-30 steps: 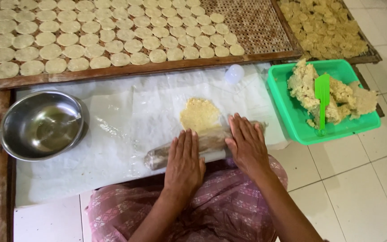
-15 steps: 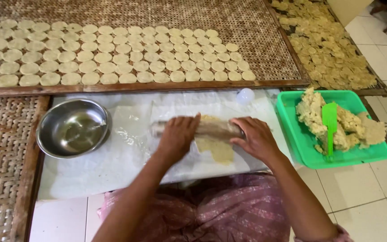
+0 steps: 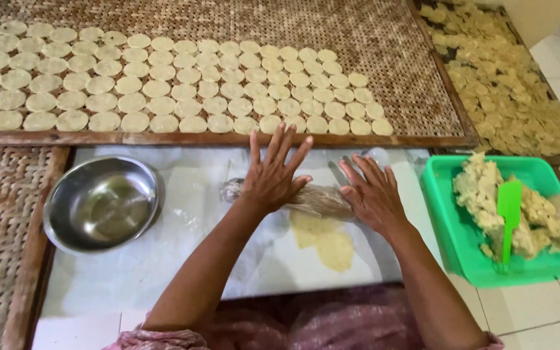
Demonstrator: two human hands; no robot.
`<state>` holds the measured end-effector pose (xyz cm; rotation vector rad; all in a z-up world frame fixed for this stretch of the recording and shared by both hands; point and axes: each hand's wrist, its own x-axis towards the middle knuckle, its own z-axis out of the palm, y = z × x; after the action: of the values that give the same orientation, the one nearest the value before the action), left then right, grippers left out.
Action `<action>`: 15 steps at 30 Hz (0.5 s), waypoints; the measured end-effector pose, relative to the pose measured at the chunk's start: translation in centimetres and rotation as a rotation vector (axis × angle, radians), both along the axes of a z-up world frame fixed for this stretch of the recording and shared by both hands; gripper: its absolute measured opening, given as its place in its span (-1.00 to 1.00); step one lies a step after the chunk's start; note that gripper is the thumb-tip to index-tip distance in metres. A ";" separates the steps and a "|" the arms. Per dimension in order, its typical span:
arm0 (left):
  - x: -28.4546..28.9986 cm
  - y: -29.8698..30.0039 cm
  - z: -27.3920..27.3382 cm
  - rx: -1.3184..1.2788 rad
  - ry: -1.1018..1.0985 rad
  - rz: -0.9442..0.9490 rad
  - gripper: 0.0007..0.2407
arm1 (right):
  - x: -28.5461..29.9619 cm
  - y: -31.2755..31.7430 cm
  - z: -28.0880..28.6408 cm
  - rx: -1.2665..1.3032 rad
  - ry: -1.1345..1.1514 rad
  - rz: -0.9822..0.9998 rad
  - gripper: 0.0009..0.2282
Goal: Flattening dough with a rolling pin and using a round cutter to make crackers and placing them on a drying rack.
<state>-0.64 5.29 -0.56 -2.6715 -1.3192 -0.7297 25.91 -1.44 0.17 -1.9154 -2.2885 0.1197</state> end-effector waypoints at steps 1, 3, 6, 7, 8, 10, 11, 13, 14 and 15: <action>0.1 0.6 -0.3 -0.010 -0.002 0.001 -0.33 | -0.2 0.5 0.4 -0.010 -0.002 0.001 -0.44; 0.1 1.1 -1.2 -0.137 0.038 0.057 -0.35 | -0.5 1.0 0.8 0.026 -0.058 -0.001 -0.41; 0.0 0.1 -0.7 -0.156 0.035 0.063 -0.35 | -0.7 1.2 0.7 -0.054 -0.120 -0.006 -0.40; 0.0 0.2 -0.9 -0.156 0.031 0.068 -0.35 | -0.7 1.5 0.6 -0.053 -0.124 -0.001 -0.40; 0.0 0.2 -1.0 -0.158 0.034 0.065 -0.36 | -0.7 1.7 0.5 -0.082 -0.126 -0.018 -0.40; -0.4 -1.5 -1.1 -0.199 0.042 0.055 -0.36 | -1.2 0.3 0.5 -0.151 -0.123 -0.038 -0.41; -0.5 -1.7 -0.7 -0.164 0.053 0.060 -0.38 | -1.5 0.2 0.9 -0.169 -0.117 -0.045 -0.43; -0.7 -2.1 -0.1 -0.125 0.064 0.059 -0.39 | -1.9 0.0 1.4 -0.184 -0.110 -0.058 -0.46; -0.7 -2.2 0.0 -0.119 0.076 0.066 -0.39 | -1.9 -0.1 1.3 -0.172 -0.116 -0.070 -0.47; -0.7 -2.9 0.0 -0.123 0.089 0.078 -0.39 | -2.1 -0.6 1.1 -0.169 -0.122 -0.077 -0.47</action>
<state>-1.37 2.43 -0.52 -2.6918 -1.4809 -0.5315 23.84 -1.99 1.26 -2.1468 -2.3453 0.1988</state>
